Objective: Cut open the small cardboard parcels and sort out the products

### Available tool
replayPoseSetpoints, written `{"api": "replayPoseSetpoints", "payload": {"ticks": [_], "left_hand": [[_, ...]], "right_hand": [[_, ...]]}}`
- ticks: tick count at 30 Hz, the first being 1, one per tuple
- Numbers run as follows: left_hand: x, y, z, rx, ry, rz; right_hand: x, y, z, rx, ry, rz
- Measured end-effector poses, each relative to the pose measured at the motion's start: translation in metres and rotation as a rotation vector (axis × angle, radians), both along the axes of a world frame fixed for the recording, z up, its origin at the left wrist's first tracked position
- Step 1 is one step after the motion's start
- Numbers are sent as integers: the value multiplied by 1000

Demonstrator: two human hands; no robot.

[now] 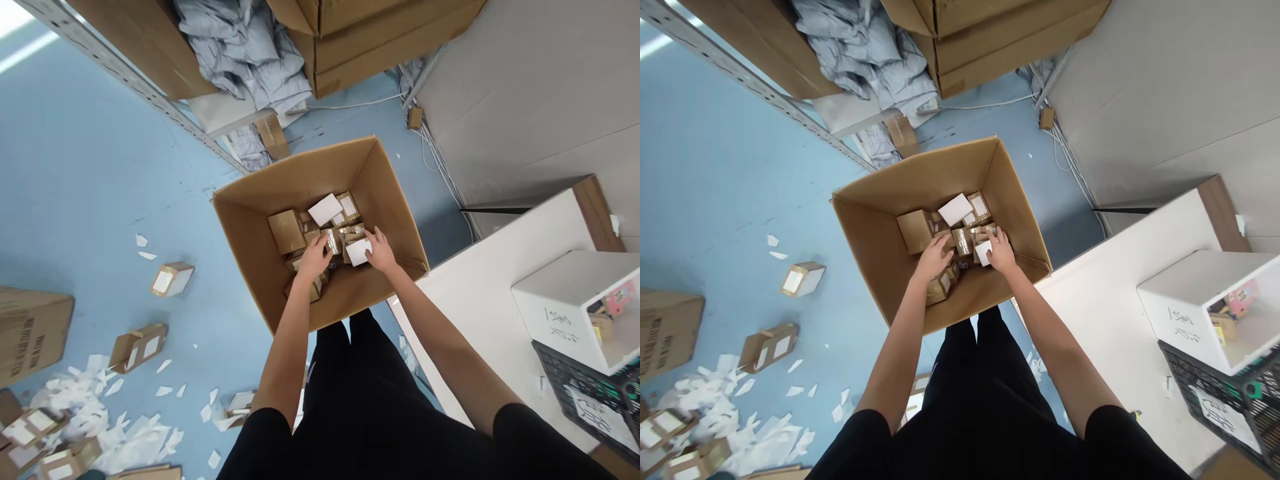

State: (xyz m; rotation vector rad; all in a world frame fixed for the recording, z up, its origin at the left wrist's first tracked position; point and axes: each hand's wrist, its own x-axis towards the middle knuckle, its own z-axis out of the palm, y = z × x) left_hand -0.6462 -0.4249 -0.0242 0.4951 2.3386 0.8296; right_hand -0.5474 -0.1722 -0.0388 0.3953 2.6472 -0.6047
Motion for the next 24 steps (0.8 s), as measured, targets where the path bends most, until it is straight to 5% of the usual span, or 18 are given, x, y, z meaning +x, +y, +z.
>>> {"api": "replayPoseSetpoints", "payload": {"ticks": [4,9,16,19,24], "left_hand": [[2,38,-56,-63,-114,-35],[6,79,-146,-106,-245,7],[49,102,-274,-172,-475,125],[76,108,-310,-177,-527,133],[111,126,-345,-194,-548,142]], "right_hand": [[-8,29,-47,13,-147,-17],[-19,61,-123,43,-314,-63],[-3,75,-222,51,-534,-144],[6,86,-255,59,-604,-202],[13,102,-305,14,-503,-260]]}}
